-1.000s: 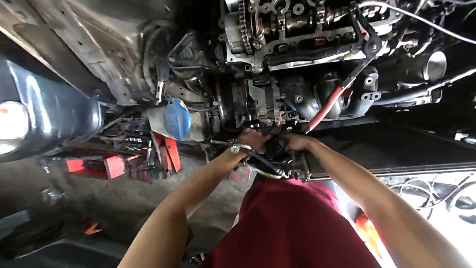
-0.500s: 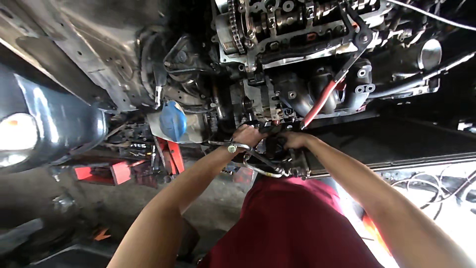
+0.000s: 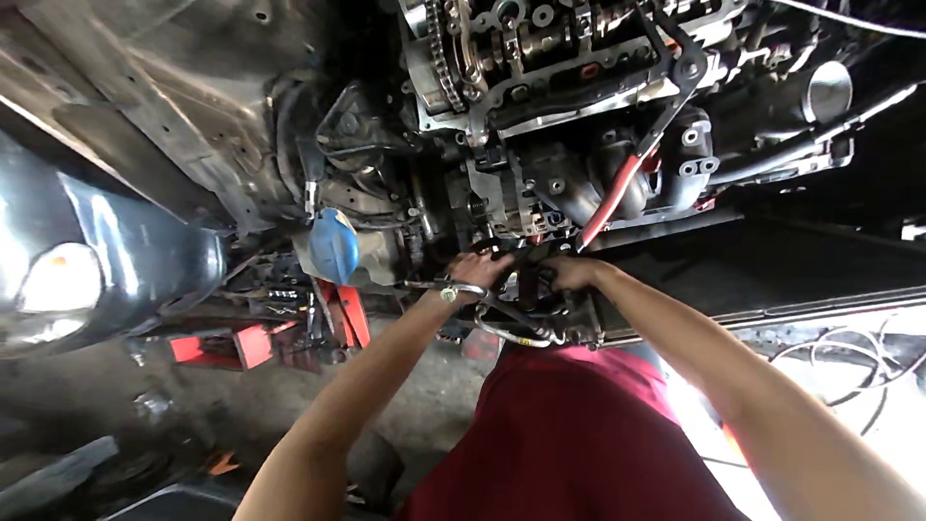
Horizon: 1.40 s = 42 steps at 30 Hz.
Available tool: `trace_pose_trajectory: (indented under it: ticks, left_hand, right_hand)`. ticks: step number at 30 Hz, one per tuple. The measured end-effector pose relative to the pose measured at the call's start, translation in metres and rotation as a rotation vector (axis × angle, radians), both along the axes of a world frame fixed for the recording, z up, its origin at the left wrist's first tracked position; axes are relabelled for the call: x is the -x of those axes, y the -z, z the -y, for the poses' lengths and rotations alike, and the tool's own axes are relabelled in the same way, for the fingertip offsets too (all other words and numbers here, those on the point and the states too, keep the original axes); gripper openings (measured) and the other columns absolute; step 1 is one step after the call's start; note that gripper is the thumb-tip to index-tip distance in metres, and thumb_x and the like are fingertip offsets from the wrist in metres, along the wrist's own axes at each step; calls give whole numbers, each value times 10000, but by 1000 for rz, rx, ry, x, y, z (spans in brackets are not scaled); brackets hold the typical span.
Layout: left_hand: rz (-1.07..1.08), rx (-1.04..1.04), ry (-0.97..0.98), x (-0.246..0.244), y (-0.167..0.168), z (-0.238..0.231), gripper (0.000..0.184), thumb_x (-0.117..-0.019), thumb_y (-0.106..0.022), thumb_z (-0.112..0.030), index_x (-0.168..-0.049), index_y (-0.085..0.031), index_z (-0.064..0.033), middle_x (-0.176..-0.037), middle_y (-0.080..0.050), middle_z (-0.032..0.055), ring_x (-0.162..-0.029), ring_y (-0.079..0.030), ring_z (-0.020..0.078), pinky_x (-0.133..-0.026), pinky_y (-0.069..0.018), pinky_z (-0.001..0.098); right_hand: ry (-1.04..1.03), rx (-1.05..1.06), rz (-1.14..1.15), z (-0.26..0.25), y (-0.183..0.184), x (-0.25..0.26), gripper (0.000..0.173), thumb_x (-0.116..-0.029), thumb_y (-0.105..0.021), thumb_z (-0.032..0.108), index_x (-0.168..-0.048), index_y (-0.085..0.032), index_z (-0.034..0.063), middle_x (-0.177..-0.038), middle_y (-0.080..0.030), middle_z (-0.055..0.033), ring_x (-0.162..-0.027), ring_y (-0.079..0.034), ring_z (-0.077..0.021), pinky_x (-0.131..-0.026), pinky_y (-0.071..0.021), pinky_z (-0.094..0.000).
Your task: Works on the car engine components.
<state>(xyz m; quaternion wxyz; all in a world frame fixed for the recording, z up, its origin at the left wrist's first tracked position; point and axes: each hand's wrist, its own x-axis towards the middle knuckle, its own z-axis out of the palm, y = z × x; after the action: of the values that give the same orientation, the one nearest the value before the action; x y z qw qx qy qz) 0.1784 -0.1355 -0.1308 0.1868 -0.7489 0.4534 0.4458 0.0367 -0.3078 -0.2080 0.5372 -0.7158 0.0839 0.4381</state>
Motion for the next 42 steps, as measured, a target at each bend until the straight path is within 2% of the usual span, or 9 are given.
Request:
trace_pose_trajectory:
  ticks: [5,8,12,14,16,19,25,31,42]
  left_hand:
    - [12,-81,-193,13,-49,-31,548,-1013,-578,-231,-1544,-459,-164,-1535,-471,206,-1431,-430,402,-1139,-350,628]
    - [33,3,-139,29,-115,-39,397,-976,-603,-136,-1358,-620,-30,-1385,-597,255,-1318,-542,457,-1105,-394,628]
    - [84,613,-27,41,-147,-41,327,-823,-589,-101,-1117,-732,-76,-974,-727,170,-816,-731,367,-652,-604,535]
    - [107,461,54,39,-150,-6,422,-856,-622,-97,-1270,-699,-122,-1061,-713,229,-780,-722,414,-582,-574,563]
    - [76,-34,78,38,-156,42,585,-972,-576,-86,-1534,-480,-219,-1303,-615,259,-936,-695,459,-731,-566,604]
    - [3,-279,178,45,-160,97,546,-1036,-504,-103,-1561,-434,-237,-1295,-622,235,-994,-680,428,-805,-549,565]
    - [-65,-500,273,34,-98,117,401,-983,-588,-66,-1372,-609,-158,-1122,-697,192,-1056,-670,418,-868,-523,618]
    - [-24,-444,390,-7,-31,84,506,-910,-691,-82,-1403,-621,-170,-1210,-689,144,-1126,-655,374,-941,-518,607]
    - [78,-439,178,11,-12,83,244,-1015,-591,-227,-1137,-699,-46,-1105,-706,200,-1070,-679,400,-906,-537,606]
  right_hand:
    - [38,-58,-73,1,-12,-2,605,-951,-656,9,-1516,-440,11,-1384,-568,-292,-1236,-586,-421,-1045,-459,-579]
    - [57,-119,-100,-1,1,2,566,-977,-638,46,-1508,-447,1,-1359,-573,-296,-1197,-597,-404,-1014,-469,-565]
    - [99,-132,-122,-5,20,2,549,-974,-650,115,-1490,-491,18,-1352,-587,-284,-1222,-583,-400,-1033,-444,-587]
    - [86,-134,-111,-2,19,0,527,-971,-657,100,-1469,-514,4,-1360,-587,-281,-1250,-571,-401,-1053,-432,-582]
    - [29,-133,-109,2,14,-1,492,-971,-670,113,-1434,-549,-3,-1352,-600,-270,-1266,-570,-402,-1073,-423,-597]
    - [4,-115,-130,7,8,-3,432,-972,-667,142,-1371,-597,-7,-1288,-628,-272,-1215,-591,-420,-1036,-432,-632]
    - [-28,-179,2,17,13,6,430,-1025,-603,137,-1424,-561,-19,-1382,-580,-301,-1310,-541,-448,-1112,-379,-622]
    - [-35,-152,-94,11,21,6,362,-1031,-583,227,-1188,-663,-89,-1252,-635,-299,-1201,-598,-443,-1023,-430,-656]
    - [-139,-112,-100,25,-5,0,369,-1043,-553,222,-1243,-650,-72,-1308,-614,-301,-1260,-571,-450,-1030,-423,-669]
